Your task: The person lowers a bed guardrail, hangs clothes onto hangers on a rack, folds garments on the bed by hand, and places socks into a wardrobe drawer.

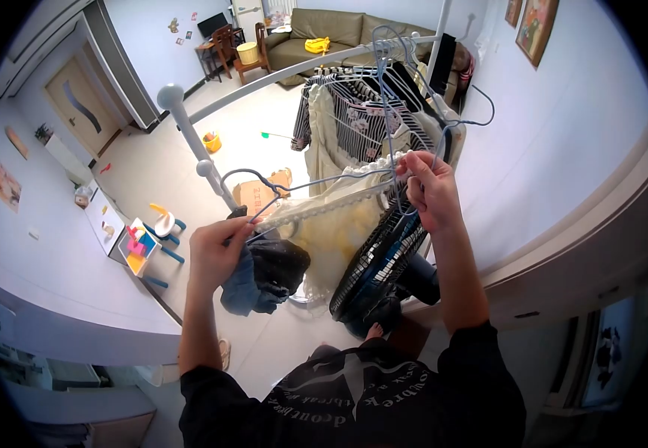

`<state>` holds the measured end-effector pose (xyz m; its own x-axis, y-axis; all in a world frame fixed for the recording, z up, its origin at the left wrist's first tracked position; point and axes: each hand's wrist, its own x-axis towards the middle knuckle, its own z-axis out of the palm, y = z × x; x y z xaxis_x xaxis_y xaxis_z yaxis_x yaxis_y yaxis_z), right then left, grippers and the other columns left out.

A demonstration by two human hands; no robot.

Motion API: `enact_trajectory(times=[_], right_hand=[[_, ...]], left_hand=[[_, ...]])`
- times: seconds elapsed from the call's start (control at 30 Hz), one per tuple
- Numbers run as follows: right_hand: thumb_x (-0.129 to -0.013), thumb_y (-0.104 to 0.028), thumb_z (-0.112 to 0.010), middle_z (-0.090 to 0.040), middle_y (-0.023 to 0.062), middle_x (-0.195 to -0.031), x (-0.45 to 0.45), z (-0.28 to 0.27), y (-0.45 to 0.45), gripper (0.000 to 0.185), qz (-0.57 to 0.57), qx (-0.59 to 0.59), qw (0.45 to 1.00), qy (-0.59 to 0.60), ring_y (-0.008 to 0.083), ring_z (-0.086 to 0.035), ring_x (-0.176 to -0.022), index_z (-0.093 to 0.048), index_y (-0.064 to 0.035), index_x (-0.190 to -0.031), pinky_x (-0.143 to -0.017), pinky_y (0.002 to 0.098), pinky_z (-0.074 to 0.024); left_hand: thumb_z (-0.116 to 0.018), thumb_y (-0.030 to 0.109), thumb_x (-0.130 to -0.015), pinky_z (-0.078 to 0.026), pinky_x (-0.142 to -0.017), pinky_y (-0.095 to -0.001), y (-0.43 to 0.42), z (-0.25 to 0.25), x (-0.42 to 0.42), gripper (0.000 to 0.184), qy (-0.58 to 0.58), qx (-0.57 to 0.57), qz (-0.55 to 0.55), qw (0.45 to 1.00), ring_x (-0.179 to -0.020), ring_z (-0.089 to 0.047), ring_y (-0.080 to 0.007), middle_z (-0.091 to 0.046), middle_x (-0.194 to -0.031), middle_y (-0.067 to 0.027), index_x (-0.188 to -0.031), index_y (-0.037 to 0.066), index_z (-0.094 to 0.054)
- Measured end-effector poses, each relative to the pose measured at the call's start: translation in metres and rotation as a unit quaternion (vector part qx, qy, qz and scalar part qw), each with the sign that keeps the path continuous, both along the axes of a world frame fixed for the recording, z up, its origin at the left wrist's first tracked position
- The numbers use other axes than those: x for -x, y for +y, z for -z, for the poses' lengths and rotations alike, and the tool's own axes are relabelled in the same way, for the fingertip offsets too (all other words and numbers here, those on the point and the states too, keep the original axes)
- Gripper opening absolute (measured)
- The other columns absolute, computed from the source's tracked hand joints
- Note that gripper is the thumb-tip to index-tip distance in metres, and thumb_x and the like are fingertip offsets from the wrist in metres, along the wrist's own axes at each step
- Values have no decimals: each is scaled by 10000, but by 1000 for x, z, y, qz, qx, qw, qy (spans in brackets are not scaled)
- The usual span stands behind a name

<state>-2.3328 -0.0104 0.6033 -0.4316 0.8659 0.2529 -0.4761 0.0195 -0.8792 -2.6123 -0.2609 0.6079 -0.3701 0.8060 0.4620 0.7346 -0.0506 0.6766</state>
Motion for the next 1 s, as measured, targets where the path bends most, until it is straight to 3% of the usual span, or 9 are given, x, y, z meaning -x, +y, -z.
enact_trajectory(times=[0.07,0.2,0.33,0.43,0.53,0.73,0.87,0.9,1.0], right_hand=[[-985,-217,-636,-627,42,-733,-1,1,0,216,-3,5,1000,8,25,-316,-372,-662,-19,-904,-329,204,-224],[-1018,-273,-576,-530,-9,-611,-15,5,3,262,-89,72,992,48,36,-274,-359,-641,-41,-917,-329,215,-214],[-1017,-294,-563,-539,-33,-667,-26,-4,8,255,-322,188,917,138,56,-453,-501,-635,-50,-994,-425,223,-326],[-1011,-302,-591,-493,-52,-568,-23,-14,-12,289,-170,145,974,42,36,-370,-416,-669,-27,-970,-371,236,-242],[-991,-294,-634,-519,-45,-576,-21,-27,-28,299,-121,48,989,-75,24,-381,-438,-705,-6,-954,-396,218,-257],[-946,-256,-706,-533,-48,-594,-7,-40,-31,263,-9,-67,975,-211,11,-383,-482,-717,6,-936,-446,194,-270],[-877,-175,-782,-530,-55,-648,-12,-30,-1,138,75,-208,960,-170,-8,-419,-571,-725,-51,-897,-508,174,-310],[-842,-125,-805,-571,-35,-725,-11,-35,-2,137,97,-200,963,-153,21,-488,-613,-745,-37,-928,-550,187,-374],[-821,-112,-815,-625,4,-810,-13,-42,21,212,51,-426,883,-190,68,-545,-639,-756,-10,-998,-604,214,-435]], left_hand=[[-685,96,-907,-493,-587,-262,1,0,-1,137,38,-16,-9,999,-609,-661,-151,-716,-759,-129,-1008,44,-761],[-694,98,-897,-499,-596,-259,0,-2,-2,131,20,-11,2,1000,-614,-664,-155,-719,-766,-121,-997,48,-762],[-698,106,-893,-512,-614,-266,1,1,-3,127,-16,0,29,999,-635,-678,-181,-724,-781,-109,-992,62,-764],[-690,106,-894,-518,-619,-279,1,-4,-9,116,22,24,3,999,-650,-688,-203,-729,-796,-104,-976,72,-765],[-684,118,-899,-516,-609,-284,6,1,-12,105,50,-22,20,998,-655,-693,-213,-727,-796,-99,-953,75,-763],[-685,167,-905,-513,-596,-293,20,-7,-19,115,87,-18,1,996,-643,-688,-232,-713,-767,-94,-926,87,-764],[-682,185,-908,-515,-598,-301,29,-7,-8,127,63,-4,5,998,-643,-688,-234,-713,-765,-94,-930,92,-766],[-682,190,-909,-516,-602,-301,32,-9,-8,131,61,1,8,998,-652,-690,-233,-714,-769,-94,-932,93,-766],[-671,222,-917,-524,-628,-311,47,-12,-8,156,69,-4,13,998,-694,-699,-236,-721,-796,-93,-946,103,-767]])
